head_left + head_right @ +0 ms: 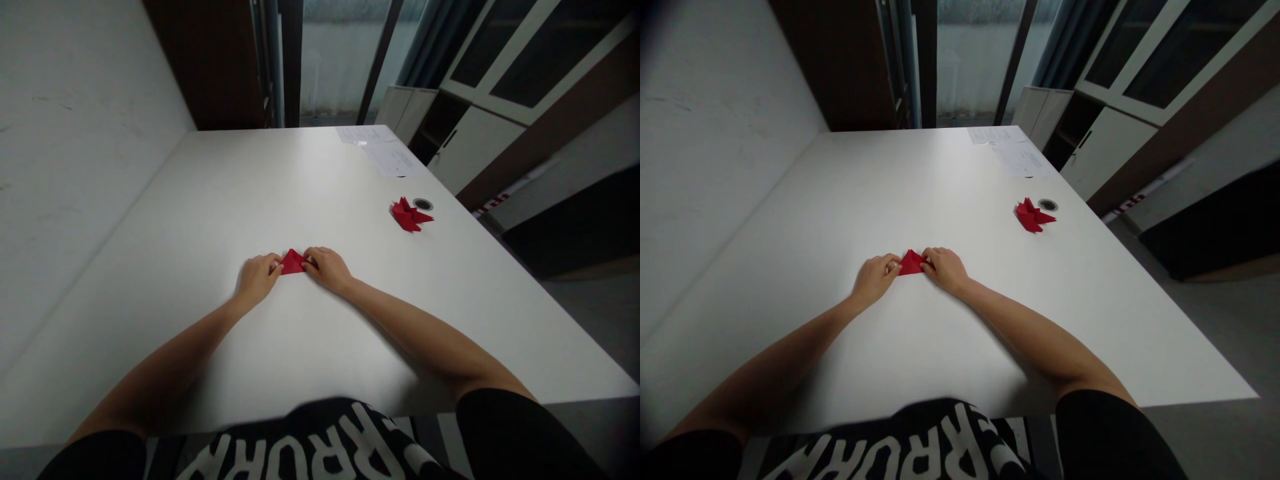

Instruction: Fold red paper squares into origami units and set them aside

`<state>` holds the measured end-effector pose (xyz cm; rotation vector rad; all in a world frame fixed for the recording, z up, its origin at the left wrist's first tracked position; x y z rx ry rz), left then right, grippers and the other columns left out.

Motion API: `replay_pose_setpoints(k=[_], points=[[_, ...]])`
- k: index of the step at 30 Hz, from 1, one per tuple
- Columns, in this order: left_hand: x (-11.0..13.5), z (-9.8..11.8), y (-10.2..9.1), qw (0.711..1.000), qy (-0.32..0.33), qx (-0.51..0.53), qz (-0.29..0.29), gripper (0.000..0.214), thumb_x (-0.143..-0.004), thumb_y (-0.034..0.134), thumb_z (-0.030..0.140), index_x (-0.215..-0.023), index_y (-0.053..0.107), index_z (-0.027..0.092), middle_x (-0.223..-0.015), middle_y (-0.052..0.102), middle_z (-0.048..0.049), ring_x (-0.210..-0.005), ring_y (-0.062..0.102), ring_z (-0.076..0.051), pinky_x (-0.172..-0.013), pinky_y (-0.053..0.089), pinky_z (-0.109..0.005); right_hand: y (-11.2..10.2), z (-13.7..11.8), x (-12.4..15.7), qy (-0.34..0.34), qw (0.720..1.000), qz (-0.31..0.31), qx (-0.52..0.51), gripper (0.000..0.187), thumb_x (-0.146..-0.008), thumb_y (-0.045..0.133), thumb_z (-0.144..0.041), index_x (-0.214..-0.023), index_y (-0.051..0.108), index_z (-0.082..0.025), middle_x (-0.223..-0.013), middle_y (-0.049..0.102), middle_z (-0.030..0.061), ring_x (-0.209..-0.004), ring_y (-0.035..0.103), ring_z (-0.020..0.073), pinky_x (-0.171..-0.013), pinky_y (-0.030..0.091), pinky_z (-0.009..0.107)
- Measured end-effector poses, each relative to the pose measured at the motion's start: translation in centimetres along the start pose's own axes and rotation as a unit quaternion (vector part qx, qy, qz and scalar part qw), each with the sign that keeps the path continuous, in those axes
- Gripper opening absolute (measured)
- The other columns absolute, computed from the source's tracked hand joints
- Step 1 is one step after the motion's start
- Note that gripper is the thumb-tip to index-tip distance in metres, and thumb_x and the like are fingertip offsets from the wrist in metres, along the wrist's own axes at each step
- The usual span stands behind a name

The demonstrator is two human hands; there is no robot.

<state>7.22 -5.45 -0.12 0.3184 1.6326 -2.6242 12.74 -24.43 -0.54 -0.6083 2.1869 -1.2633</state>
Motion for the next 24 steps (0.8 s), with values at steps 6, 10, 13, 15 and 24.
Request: replay_pose_setpoints(k=[6, 10, 13, 15, 24], points=[[0.1, 1.0, -0.1, 0.997, 0.066, -0.033, 0.014, 0.031, -0.097, 0.05, 0.022, -0.124, 0.065, 0.026, -0.104, 0.067, -0.0062, -0.1, 0.06, -0.023, -0.089, 0.048, -0.039, -0.3, -0.8, 0.2, -0.035, 0.998, -0.002, 0.054, 0.017, -0.1, 0.053, -0.025, -0.111, 0.065, -0.02, -0.098, 0.064, 0.0077, -0.093, 0.056, 0.0204, -0.081, 0.042, 0.03], [0.2, 1.3, 0.5, 0.99, 0.128, -0.062, -0.008, 0.036, -0.101, 0.042, 0.023, -0.127, 0.066, 0.028, -0.136, 0.061, -0.0045, -0.127, 0.051, -0.025, -0.108, 0.042, -0.046, -0.4, -1.0, 0.2, -0.058, 0.996, -0.006, 0.067, 0.017, -0.1, 0.054, -0.028, -0.107, 0.067, -0.019, -0.097, 0.063, 0.0081, -0.094, 0.054, 0.0213, -0.084, 0.043, 0.032], [0.3, 1.2, 1.4, 0.984, 0.152, -0.089, -0.039, 0.044, -0.103, 0.037, 0.029, -0.144, 0.052, 0.026, -0.155, 0.046, -0.0032, -0.145, 0.035, -0.026, -0.119, 0.031, -0.048, -0.5, -1.2, 0.3, -0.057, 0.996, 0.0, 0.073, 0.022, -0.099, 0.056, -0.035, -0.107, 0.067, -0.018, -0.099, 0.062, 0.0092, -0.095, 0.053, 0.0224, -0.086, 0.043, 0.034], [0.5, 1.0, 1.9, 0.98, 0.153, -0.11, -0.063, 0.051, -0.104, 0.035, 0.035, -0.154, 0.038, 0.024, -0.162, 0.036, -0.0042, -0.151, 0.026, -0.028, -0.121, 0.027, -0.05, -0.5, -1.3, 0.4, -0.057, 0.995, 0.0, 0.079, 0.024, -0.099, 0.056, -0.037, -0.106, 0.068, -0.018, -0.1, 0.062, 0.01, -0.096, 0.052, 0.023, -0.086, 0.043, 0.035], [0.5, 1.1, 1.9, 0.973, 0.155, -0.146, -0.09, 0.059, -0.104, 0.031, 0.039, -0.16, 0.021, 0.023, -0.166, 0.028, -0.0061, -0.152, 0.022, -0.028, -0.122, 0.022, -0.05, -0.6, -1.6, 0.4, -0.114, 0.991, -0.01, 0.071, 0.026, -0.101, 0.053, -0.032, -0.117, 0.069, -0.019, -0.103, 0.064, 0.0098, -0.096, 0.054, 0.0221, -0.086, 0.046, 0.034]])
Point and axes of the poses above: each hand's wrist, its own x-axis away from the middle knuckle, its own y-axis out of the palm, z = x × y, the point moved 5 cm from there along -x, towards the middle knuckle
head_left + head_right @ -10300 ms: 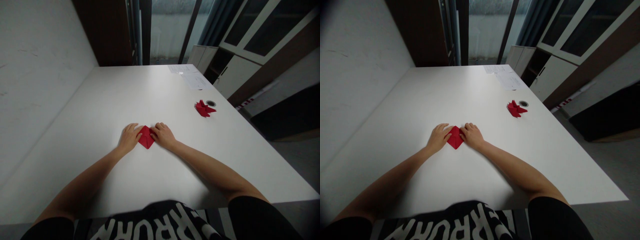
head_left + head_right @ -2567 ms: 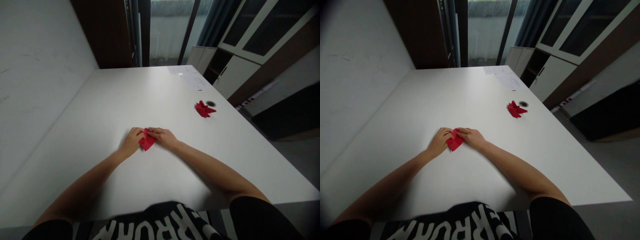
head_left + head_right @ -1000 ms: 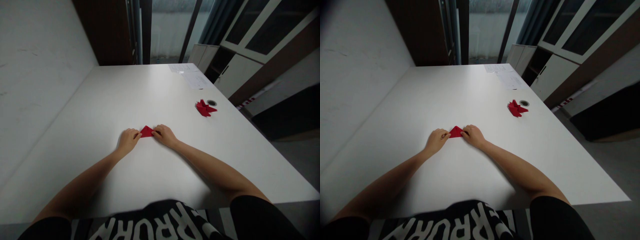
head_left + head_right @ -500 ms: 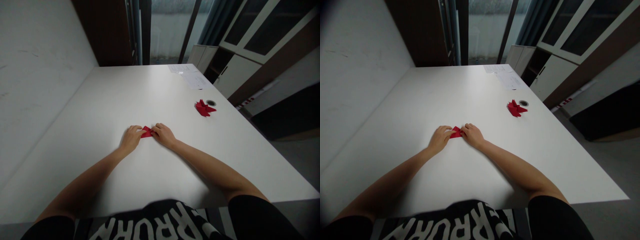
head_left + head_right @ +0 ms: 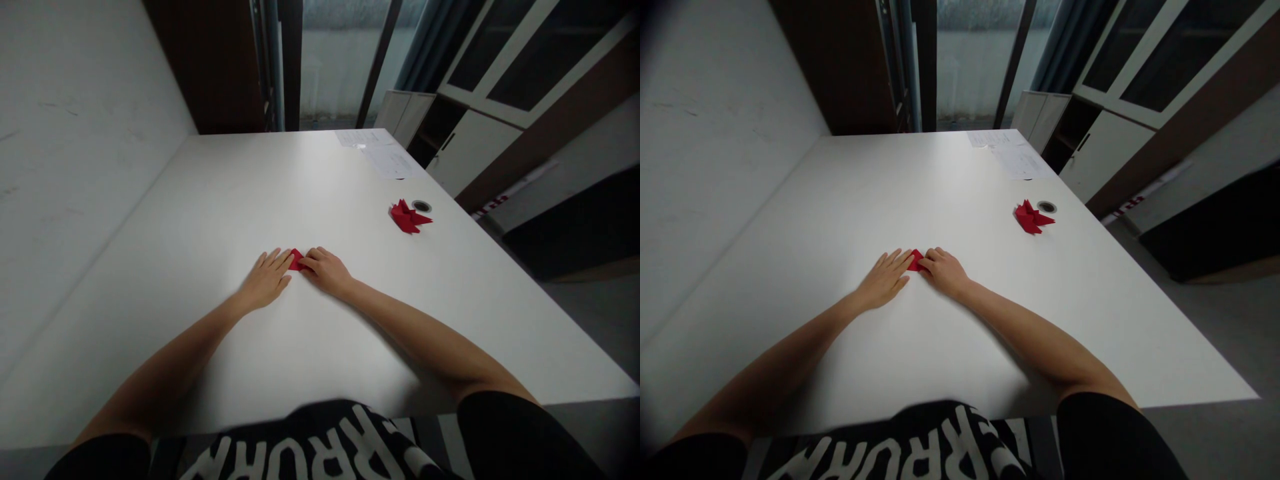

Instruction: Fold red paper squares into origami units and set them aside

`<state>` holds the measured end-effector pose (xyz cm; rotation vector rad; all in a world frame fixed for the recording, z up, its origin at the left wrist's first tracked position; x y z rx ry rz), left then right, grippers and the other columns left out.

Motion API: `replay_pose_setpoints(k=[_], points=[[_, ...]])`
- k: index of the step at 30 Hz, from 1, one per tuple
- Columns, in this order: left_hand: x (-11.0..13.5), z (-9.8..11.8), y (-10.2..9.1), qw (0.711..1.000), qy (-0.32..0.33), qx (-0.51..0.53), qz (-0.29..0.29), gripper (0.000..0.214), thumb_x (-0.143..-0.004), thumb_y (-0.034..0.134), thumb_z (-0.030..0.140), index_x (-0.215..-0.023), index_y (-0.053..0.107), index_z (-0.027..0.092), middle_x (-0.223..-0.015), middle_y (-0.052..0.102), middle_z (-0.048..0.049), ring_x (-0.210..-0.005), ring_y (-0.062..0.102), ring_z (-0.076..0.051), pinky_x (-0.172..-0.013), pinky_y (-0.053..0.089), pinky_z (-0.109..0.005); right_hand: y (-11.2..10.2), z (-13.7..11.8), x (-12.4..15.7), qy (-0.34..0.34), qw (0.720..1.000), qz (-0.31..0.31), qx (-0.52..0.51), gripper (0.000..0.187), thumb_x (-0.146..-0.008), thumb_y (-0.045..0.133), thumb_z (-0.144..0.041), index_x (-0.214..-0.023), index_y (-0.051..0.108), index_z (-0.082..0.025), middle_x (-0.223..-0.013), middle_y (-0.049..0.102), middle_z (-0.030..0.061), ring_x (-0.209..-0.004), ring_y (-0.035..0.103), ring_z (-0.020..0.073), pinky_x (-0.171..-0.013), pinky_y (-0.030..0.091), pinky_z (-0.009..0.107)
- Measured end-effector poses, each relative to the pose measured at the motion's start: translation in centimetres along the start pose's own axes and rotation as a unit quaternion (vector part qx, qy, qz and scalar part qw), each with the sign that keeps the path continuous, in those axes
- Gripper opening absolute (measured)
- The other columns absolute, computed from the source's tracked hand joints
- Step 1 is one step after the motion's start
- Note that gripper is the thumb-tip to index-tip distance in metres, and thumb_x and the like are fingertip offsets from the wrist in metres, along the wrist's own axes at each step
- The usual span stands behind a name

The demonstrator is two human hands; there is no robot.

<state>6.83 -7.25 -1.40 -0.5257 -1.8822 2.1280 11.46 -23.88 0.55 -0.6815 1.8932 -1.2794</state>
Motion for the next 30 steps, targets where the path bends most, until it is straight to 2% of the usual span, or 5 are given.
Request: replay_pose_setpoints(k=[7, 12, 15, 19, 30], points=[[-0.5, 0.4, -1.7, 1.0, -0.006, -0.009, 0.018, 0.054, -0.098, 0.045, 0.031, -0.151, 0.041, 0.021, -0.146, 0.049, -0.0127, -0.129, 0.045, -0.029, -0.109, 0.037, -0.047, -0.3, 0.4, -0.1, -0.083, 0.996, -0.027, -0.006, 0.027, -0.1, 0.051, -0.023, -0.12, 0.069, -0.02, -0.109, 0.065, 0.0113, -0.099, 0.057, 0.0215, -0.086, 0.05, 0.033], [-1.0, -0.2, -1.9, 1.0, 0.003, 0.018, 0.011, 0.046, -0.1, 0.041, 0.034, -0.144, 0.05, 0.022, -0.125, 0.06, -0.0128, -0.111, 0.053, -0.028, -0.094, 0.045, -0.045, -0.3, 1.1, 0.1, -0.074, 0.997, -0.02, -0.003, 0.028, -0.099, 0.05, -0.016, -0.121, 0.068, -0.019, -0.117, 0.067, 0.0118, -0.106, 0.059, 0.0223, -0.091, 0.05, 0.035], [-1.4, -1.0, -1.8, 0.998, 0.022, 0.046, 0.03, 0.042, -0.102, 0.04, 0.036, -0.139, 0.055, 0.024, -0.132, 0.06, -0.0111, -0.121, 0.052, -0.027, -0.102, 0.044, -0.046, -0.5, 1.5, 0.2, -0.05, 0.999, -0.01, -0.005, 0.029, -0.098, 0.052, -0.013, -0.121, 0.068, -0.02, -0.119, 0.069, 0.0105, -0.112, 0.058, 0.0223, -0.097, 0.048, 0.036], [-1.6, -1.6, -1.0, 0.996, 0.06, 0.062, 0.026, 0.045, -0.103, 0.034, 0.032, -0.146, 0.049, 0.024, -0.154, 0.048, -0.0075, -0.144, 0.037, -0.025, -0.117, 0.032, -0.048, -1.0, 1.5, 0.3, -0.034, 0.999, 0.006, 0.006, 0.028, -0.096, 0.054, -0.013, -0.118, 0.069, -0.018, -0.119, 0.07, 0.0115, -0.115, 0.059, 0.0236, -0.101, 0.045, 0.04], [-1.1, -0.6, -1.3, 0.998, -0.004, 0.005, 0.055, 0.053, -0.102, 0.04, 0.045, -0.145, 0.048, 0.015, -0.145, 0.053, -0.0169, -0.135, 0.046, -0.03, -0.112, 0.037, -0.049, -0.4, 0.3, 0.5, -0.087, 0.995, 0.007, -0.056, 0.033, -0.101, 0.048, -0.023, -0.127, 0.068, -0.022, -0.131, 0.068, 0.0094, -0.123, 0.062, 0.0218, -0.107, 0.047, 0.04]])
Point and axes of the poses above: each hand's wrist, its own x-axis away from the middle knuckle, its own y-axis out of the palm, z = x × y, the point moved 5 cm from there along -x, towards the middle knuckle
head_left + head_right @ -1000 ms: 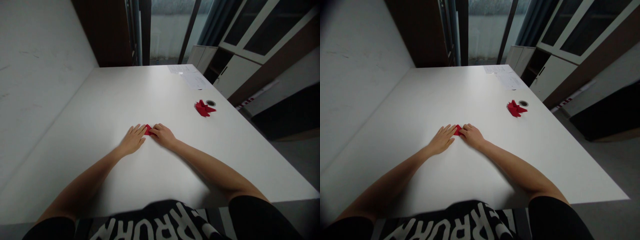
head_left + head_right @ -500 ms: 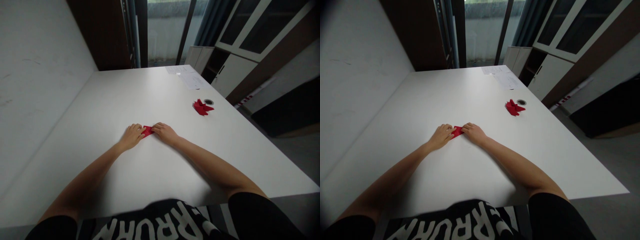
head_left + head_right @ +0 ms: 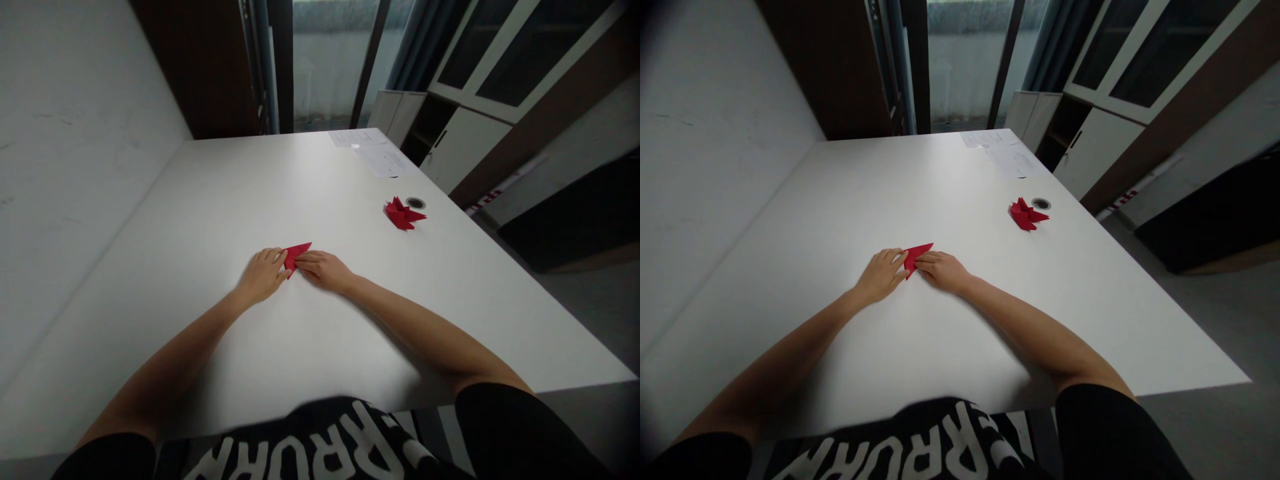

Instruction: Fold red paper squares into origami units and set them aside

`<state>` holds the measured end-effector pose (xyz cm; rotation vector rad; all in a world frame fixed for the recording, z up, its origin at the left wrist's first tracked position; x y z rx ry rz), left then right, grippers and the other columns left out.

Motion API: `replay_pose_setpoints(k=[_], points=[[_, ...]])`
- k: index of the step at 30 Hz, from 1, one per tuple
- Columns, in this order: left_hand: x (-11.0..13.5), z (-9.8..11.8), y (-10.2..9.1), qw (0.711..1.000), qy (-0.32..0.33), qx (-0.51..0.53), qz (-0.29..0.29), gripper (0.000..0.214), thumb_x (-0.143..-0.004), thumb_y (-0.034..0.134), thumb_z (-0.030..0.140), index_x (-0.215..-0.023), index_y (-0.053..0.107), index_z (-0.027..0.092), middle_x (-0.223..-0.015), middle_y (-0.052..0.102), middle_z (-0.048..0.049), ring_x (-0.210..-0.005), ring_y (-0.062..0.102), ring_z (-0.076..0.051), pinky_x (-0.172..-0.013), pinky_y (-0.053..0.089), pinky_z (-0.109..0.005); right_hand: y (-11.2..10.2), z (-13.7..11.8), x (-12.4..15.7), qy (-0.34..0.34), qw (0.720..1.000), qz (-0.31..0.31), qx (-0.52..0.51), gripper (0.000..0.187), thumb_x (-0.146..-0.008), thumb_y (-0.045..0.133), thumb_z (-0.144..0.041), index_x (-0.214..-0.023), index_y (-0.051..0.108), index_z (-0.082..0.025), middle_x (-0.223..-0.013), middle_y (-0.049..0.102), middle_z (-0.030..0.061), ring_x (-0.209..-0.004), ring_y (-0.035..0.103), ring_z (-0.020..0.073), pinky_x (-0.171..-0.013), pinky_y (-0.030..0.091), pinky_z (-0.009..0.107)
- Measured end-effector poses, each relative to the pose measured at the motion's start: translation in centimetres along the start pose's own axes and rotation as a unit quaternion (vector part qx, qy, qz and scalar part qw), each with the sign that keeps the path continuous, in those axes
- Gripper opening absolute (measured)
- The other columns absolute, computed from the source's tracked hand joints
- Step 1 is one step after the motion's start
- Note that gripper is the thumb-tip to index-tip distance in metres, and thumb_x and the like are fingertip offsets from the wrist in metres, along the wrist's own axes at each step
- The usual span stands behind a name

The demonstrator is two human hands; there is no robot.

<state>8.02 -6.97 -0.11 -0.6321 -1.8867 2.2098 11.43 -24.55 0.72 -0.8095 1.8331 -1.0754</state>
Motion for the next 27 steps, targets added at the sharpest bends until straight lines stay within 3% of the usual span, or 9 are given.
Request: replay_pose_setpoints(k=[4, 7, 14, 19, 27], points=[[0.7, 0.3, 0.0, 0.999, 0.043, 0.011, -0.013, 0.057, -0.102, 0.041, 0.045, -0.151, 0.041, 0.016, -0.159, 0.039, -0.0154, -0.149, 0.029, -0.03, -0.121, 0.025, -0.052, -0.1, 0.8, 0.1, 0.016, 1.0, -0.012, -0.023, 0.035, -0.099, 0.049, -0.021, -0.129, 0.067, -0.023, -0.137, 0.064, 0.0076, -0.128, 0.06, 0.0212, -0.108, 0.05, 0.038], [1.1, 0.4, 0.3, 0.994, 0.088, 0.026, -0.054, 0.057, -0.103, 0.037, 0.046, -0.155, 0.035, 0.022, -0.164, 0.032, -0.0105, -0.154, 0.021, -0.027, -0.125, 0.016, -0.053, -0.3, 1.4, 0.2, 0.011, 0.999, -0.01, -0.049, 0.037, -0.098, 0.049, -0.017, -0.129, 0.068, -0.025, -0.139, 0.063, 0.0058, -0.129, 0.06, 0.0197, -0.108, 0.051, 0.036], [0.9, 0.0, 0.7, 0.989, 0.099, 0.038, -0.098, 0.061, -0.102, 0.039, 0.051, -0.158, 0.03, 0.027, -0.165, 0.03, -0.0095, -0.154, 0.022, -0.026, -0.124, 0.017, -0.051, -0.3, 2.8, 0.3, 0.032, 0.999, 0.011, -0.037, 0.039, -0.095, 0.052, -0.014, -0.13, 0.068, -0.023, -0.138, 0.064, 0.0077, -0.131, 0.059, 0.0222, -0.11, 0.05, 0.041], [0.9, -0.2, 0.7, 0.99, 0.097, 0.045, -0.087, 0.059, -0.102, 0.039, 0.051, -0.156, 0.032, 0.028, -0.164, 0.031, -0.0092, -0.153, 0.026, -0.025, -0.124, 0.02, -0.05, -0.4, 2.6, 0.5, -0.005, 1.0, 0.005, -0.017, 0.038, -0.095, 0.054, -0.018, -0.131, 0.067, -0.023, -0.139, 0.063, 0.0087, -0.132, 0.057, 0.0238, -0.113, 0.047, 0.044], [0.7, -0.2, 0.8, 0.993, 0.083, 0.053, -0.064, 0.062, -0.101, 0.041, 0.048, -0.155, 0.034, 0.02, -0.162, 0.035, -0.0136, -0.15, 0.032, -0.027, -0.122, 0.023, -0.049, -0.7, 1.4, 0.8, -0.041, 0.999, -0.016, -0.014, 0.037, -0.094, 0.056, -0.019, -0.126, 0.07, -0.029, -0.136, 0.064, 0.0092, -0.127, 0.057, 0.0241, -0.107, 0.048, 0.045]])
Point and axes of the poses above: each hand's wrist, its own x-axis away from the middle knuckle, its own y-axis out of the palm, z = x × y, the point moved 5 cm from there along -x, towards the middle knuckle
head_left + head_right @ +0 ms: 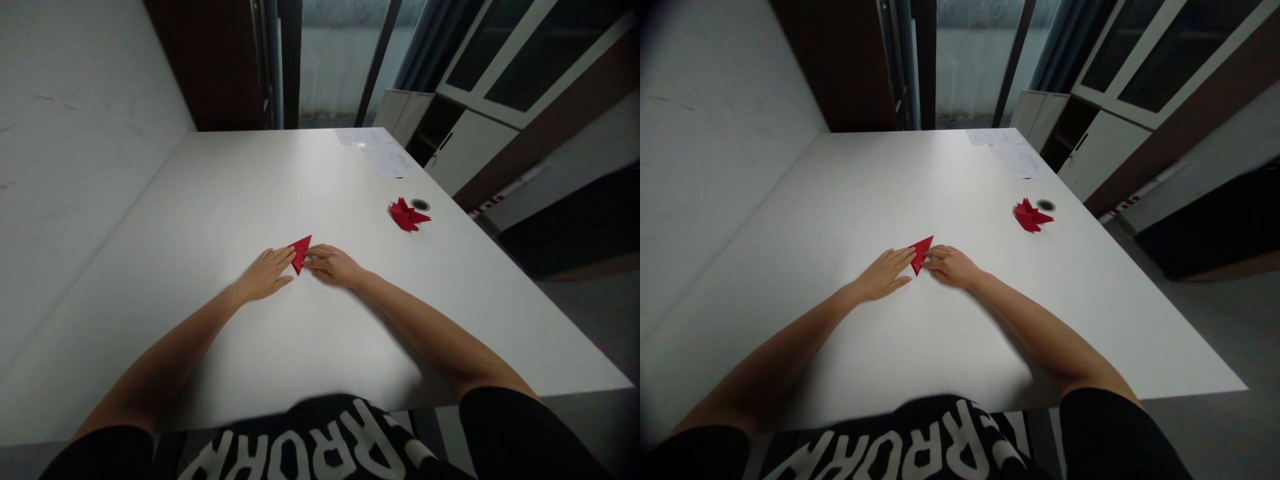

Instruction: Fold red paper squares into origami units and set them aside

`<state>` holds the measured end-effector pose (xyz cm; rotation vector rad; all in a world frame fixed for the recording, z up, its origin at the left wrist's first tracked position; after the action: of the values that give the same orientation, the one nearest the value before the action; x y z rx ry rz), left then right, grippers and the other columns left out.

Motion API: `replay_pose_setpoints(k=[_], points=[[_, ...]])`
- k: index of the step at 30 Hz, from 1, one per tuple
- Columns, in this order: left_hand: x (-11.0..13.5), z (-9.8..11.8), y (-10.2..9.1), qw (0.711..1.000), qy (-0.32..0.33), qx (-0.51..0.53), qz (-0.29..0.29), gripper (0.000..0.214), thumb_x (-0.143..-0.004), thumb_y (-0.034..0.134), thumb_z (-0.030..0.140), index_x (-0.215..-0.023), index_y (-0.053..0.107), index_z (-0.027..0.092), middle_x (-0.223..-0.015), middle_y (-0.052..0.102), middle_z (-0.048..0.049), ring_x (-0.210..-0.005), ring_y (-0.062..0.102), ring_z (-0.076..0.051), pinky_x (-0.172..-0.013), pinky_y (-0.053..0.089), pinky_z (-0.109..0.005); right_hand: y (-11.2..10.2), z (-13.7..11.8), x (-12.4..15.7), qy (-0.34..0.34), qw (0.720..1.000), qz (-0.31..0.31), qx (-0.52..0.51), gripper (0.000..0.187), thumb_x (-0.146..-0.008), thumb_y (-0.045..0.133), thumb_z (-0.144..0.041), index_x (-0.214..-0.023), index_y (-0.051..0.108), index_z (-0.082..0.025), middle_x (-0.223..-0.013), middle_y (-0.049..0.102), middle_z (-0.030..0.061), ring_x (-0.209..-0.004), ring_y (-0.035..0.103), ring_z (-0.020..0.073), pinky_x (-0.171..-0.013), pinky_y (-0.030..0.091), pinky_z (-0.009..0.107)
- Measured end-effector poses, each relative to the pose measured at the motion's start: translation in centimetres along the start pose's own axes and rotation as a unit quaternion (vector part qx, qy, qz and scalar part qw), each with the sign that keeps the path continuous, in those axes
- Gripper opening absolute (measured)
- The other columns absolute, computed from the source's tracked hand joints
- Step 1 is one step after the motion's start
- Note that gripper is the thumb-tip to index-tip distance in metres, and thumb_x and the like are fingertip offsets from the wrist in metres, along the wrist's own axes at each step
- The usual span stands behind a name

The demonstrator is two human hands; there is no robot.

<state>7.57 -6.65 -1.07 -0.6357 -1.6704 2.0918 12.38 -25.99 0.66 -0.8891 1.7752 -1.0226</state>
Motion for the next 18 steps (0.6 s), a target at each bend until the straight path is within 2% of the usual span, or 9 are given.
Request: replay_pose_setpoints(k=[6, 9, 12, 15, 18], points=[[-0.3, 0.3, -0.7, 0.999, -0.008, 0.013, 0.039, 0.056, -0.098, 0.05, 0.043, -0.148, 0.044, 0.019, -0.155, 0.043, -0.0147, -0.142, 0.039, -0.03, -0.118, 0.031, -0.05, 0.0, -0.4, -0.1, 0.002, 1.0, -0.019, -0.011, 0.037, -0.094, 0.055, -0.02, -0.126, 0.07, -0.029, -0.138, 0.062, 0.009, -0.13, 0.055, 0.0242, -0.11, 0.044, 0.047], [-0.5, 0.2, -1.1, 0.998, -0.005, 0.027, 0.055, 0.047, -0.097, 0.052, 0.039, -0.14, 0.051, 0.02, -0.147, 0.05, -0.0129, -0.138, 0.043, -0.028, -0.117, 0.033, -0.049, 0.0, -0.2, -0.1, 0.002, 0.999, -0.003, -0.037, 0.036, -0.094, 0.054, -0.019, -0.125, 0.069, -0.027, -0.139, 0.062, 0.009, -0.132, 0.055, 0.0233, -0.112, 0.044, 0.045], [-0.7, -0.1, -1.3, 0.997, -0.024, 0.026, 0.063, 0.041, -0.097, 0.052, 0.036, -0.136, 0.055, 0.022, -0.138, 0.055, -0.012, -0.127, 0.049, -0.028, -0.109, 0.04, -0.048, 0.2, 0.1, 0.0, 0.016, 0.998, 0.009, -0.056, 0.033, -0.094, 0.056, -0.022, -0.126, 0.067, -0.023, -0.139, 0.062, 0.0098, -0.134, 0.053, 0.023, -0.112, 0.045, 0.044], [-0.7, -0.3, -1.3, 0.997, -0.046, 0.012, 0.062, 0.039, -0.097, 0.053, 0.035, -0.134, 0.057, 0.023, -0.13, 0.057, -0.0118, -0.119, 0.052, -0.028, -0.102, 0.043, -0.048, 0.5, 0.3, 0.1, 0.047, 0.998, 0.008, -0.031, 0.035, -0.096, 0.058, -0.03, -0.129, 0.065, -0.021, -0.139, 0.062, 0.0103, -0.135, 0.053, 0.0241, -0.113, 0.045, 0.044], [-0.6, -0.4, -1.3, 0.996, -0.067, 0.007, 0.063, 0.035, -0.096, 0.054, 0.035, -0.128, 0.06, 0.022, -0.121, 0.06, -0.0119, -0.114, 0.053, -0.029, -0.099, 0.044, -0.048, 0.7, 0.3, 0.1, 0.076, 0.997, 0.014, 0.014, 0.033, -0.097, 0.056, -0.029, -0.128, 0.067, -0.021, -0.136, 0.064, 0.0098, -0.132, 0.056, 0.0245, -0.111, 0.046, 0.043]])
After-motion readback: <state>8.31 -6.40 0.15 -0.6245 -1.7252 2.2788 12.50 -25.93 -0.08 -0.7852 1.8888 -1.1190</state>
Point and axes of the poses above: each hand's wrist, its own x-axis away from the middle knuckle, its own y-axis out of the palm, z = x × y, the point moved 5 cm from there along -x, towards the middle knuckle
